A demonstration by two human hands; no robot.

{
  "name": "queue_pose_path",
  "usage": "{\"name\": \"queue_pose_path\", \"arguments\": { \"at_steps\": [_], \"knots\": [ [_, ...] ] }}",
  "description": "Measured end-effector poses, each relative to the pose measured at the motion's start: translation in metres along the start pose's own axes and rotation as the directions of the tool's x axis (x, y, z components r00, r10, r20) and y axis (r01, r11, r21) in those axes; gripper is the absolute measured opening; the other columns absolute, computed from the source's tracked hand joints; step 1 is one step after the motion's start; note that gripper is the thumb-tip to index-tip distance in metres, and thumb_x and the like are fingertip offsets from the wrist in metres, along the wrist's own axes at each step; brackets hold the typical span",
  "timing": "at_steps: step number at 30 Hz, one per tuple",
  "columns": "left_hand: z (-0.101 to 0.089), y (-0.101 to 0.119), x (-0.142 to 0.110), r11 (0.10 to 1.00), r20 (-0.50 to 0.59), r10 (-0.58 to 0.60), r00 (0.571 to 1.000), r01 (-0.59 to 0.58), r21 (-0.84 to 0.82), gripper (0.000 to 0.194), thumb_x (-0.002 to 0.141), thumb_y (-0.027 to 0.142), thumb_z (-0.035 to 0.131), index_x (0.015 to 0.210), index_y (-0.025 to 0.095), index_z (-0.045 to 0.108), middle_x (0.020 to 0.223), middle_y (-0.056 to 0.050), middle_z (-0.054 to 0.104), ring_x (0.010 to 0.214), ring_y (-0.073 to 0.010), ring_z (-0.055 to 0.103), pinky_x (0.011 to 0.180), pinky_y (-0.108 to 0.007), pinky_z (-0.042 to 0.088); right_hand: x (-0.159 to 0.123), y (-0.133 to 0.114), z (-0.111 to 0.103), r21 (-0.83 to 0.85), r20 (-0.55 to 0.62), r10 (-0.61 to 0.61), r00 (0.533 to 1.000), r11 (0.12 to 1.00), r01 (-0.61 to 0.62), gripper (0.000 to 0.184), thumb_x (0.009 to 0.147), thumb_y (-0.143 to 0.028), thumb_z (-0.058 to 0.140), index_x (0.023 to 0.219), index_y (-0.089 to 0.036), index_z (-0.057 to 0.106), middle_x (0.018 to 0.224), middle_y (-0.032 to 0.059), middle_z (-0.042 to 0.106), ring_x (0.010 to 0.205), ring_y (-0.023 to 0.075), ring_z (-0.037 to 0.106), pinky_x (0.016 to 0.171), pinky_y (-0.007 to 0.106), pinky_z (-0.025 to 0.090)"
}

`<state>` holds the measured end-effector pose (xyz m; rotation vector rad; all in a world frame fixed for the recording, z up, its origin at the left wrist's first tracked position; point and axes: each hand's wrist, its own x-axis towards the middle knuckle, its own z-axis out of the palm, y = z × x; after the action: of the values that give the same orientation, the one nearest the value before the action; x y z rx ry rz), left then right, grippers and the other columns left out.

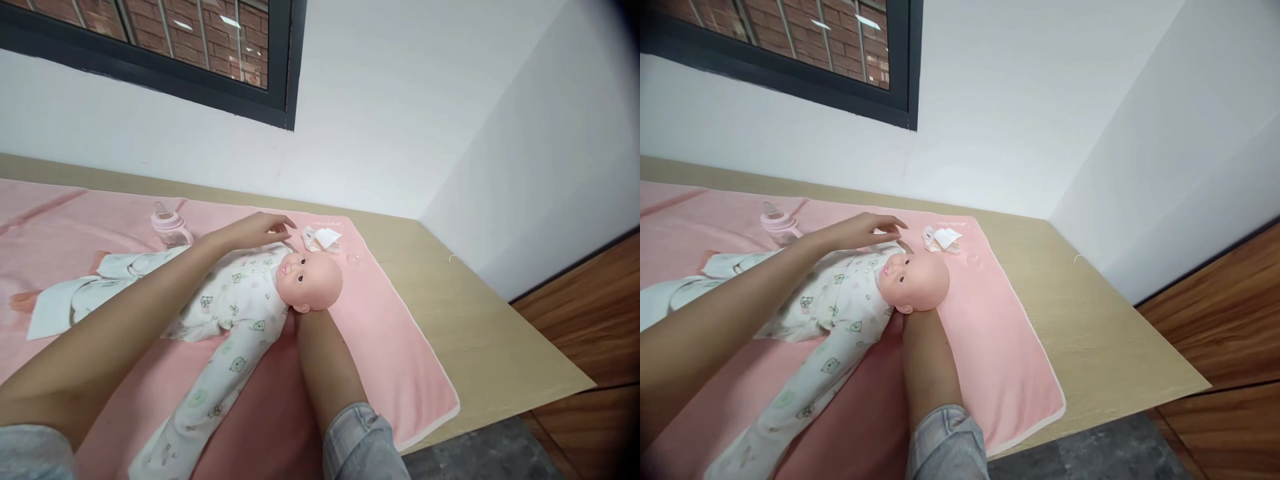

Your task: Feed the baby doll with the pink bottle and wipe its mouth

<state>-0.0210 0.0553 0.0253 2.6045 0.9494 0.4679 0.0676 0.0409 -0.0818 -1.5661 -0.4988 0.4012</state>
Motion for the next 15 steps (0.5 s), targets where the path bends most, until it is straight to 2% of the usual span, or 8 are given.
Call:
{"name": "queue_pose_path", "arguments": {
  "at_steps": [3,6,9,11,12,13,14,15],
  "knots": [
    [0.013,0.004,0.024,0.999,0.184,0.027,0.983,-0.031,0.016,0.043,0.089,0.043,0.046,0.123,0.021,0.062,0.117,-0.005,0.067,0.099,-0.022,0.063,0.08,-0.026,0.046,-0.008,-0.021,-0.009,-0.129,-0.086,0.098,0.991,0.986,-0.108,0.027,0.074,-0.011,0.059,0.098,-0.018,0.069,0.115,0.0057,0.061,0.15,0.0313,0.004,0.115,0.042,0.031],
    [0.021,0.008,0.038,0.994,0.287,0.096,0.953,-0.077,-0.079,0.039,0.089,0.042,0.046,0.113,0.019,0.067,0.112,-0.005,0.068,0.095,-0.021,0.062,0.078,-0.024,0.045,-0.009,-0.035,-0.006,-0.417,-0.023,0.142,0.99,0.898,-0.138,0.02,0.073,-0.009,0.063,0.091,-0.018,0.067,0.114,0.0057,0.061,0.149,0.0335,0.006,0.114,0.045,0.033],
    [0.026,0.014,0.044,0.967,0.364,0.19,0.912,-0.11,-0.228,0.037,0.09,0.045,0.046,0.096,0.017,0.07,0.095,-0.004,0.069,0.084,-0.02,0.06,0.072,-0.024,0.044,-0.003,-0.029,-0.004,-0.567,0.083,0.106,0.991,0.823,-0.04,0.018,0.067,-0.005,0.068,0.08,-0.017,0.064,0.108,0.0064,0.06,0.147,0.0353,0.017,0.11,0.043,0.037],
    [0.028,0.019,0.046,0.96,0.428,0.196,0.882,-0.084,-0.266,0.039,0.09,0.046,0.046,0.083,0.015,0.068,0.082,-0.004,0.066,0.074,-0.0191,0.056,0.068,-0.025,0.043,0.005,-0.014,-0.014,-0.565,0.239,0.049,0.97,0.819,0.098,0.029,0.054,0.001,0.074,0.073,-0.017,0.063,0.101,0.0065,0.06,0.143,0.0365,0.027,0.109,0.041,0.04],
    [0.029,0.021,0.048,0.963,0.464,0.181,0.867,-0.061,-0.262,0.039,0.09,0.046,0.045,0.079,0.014,0.066,0.079,-0.005,0.065,0.071,-0.0187,0.055,0.066,-0.025,0.042,0.011,-0.005,-0.023,-0.498,0.407,-0.028,0.913,0.831,0.247,0.035,0.047,0.002,0.077,0.072,-0.018,0.063,0.097,0.0061,0.059,0.139,0.0366,0.032,0.107,0.038,0.042],
    [0.03,0.023,0.049,0.968,0.499,0.158,0.852,-0.033,-0.248,0.039,0.089,0.045,0.045,0.077,0.014,0.065,0.077,-0.005,0.065,0.07,-0.0187,0.054,0.066,-0.026,0.043,0.017,0.004,-0.034,-0.424,0.542,-0.089,0.835,0.83,0.364,0.039,0.04,0.002,0.08,0.068,-0.018,0.062,0.093,0.0056,0.058,0.136,0.0366,0.037,0.105,0.037,0.043],
    [0.031,0.025,0.051,0.973,0.53,0.128,0.838,-0.004,-0.229,0.039,0.088,0.045,0.045,0.079,0.014,0.065,0.079,-0.005,0.065,0.071,-0.0192,0.054,0.068,-0.026,0.043,0.024,0.011,-0.047,-0.38,0.617,-0.121,0.777,0.819,0.429,0.039,0.035,0.0,0.083,0.062,-0.018,0.061,0.088,0.0055,0.057,0.132,0.0371,0.04,0.104,0.037,0.044],
    [0.031,0.027,0.053,0.977,0.554,0.101,0.826,0.022,-0.211,0.038,0.087,0.045,0.045,0.082,0.013,0.066,0.082,-0.006,0.066,0.074,-0.0201,0.055,0.07,-0.027,0.044,0.031,0.016,-0.059,-0.353,0.652,-0.132,0.746,0.818,0.453,0.038,0.034,-0.003,0.085,0.058,-0.018,0.06,0.082,0.0052,0.056,0.128,0.0372,0.043,0.101,0.038,0.045]
  ]
}}
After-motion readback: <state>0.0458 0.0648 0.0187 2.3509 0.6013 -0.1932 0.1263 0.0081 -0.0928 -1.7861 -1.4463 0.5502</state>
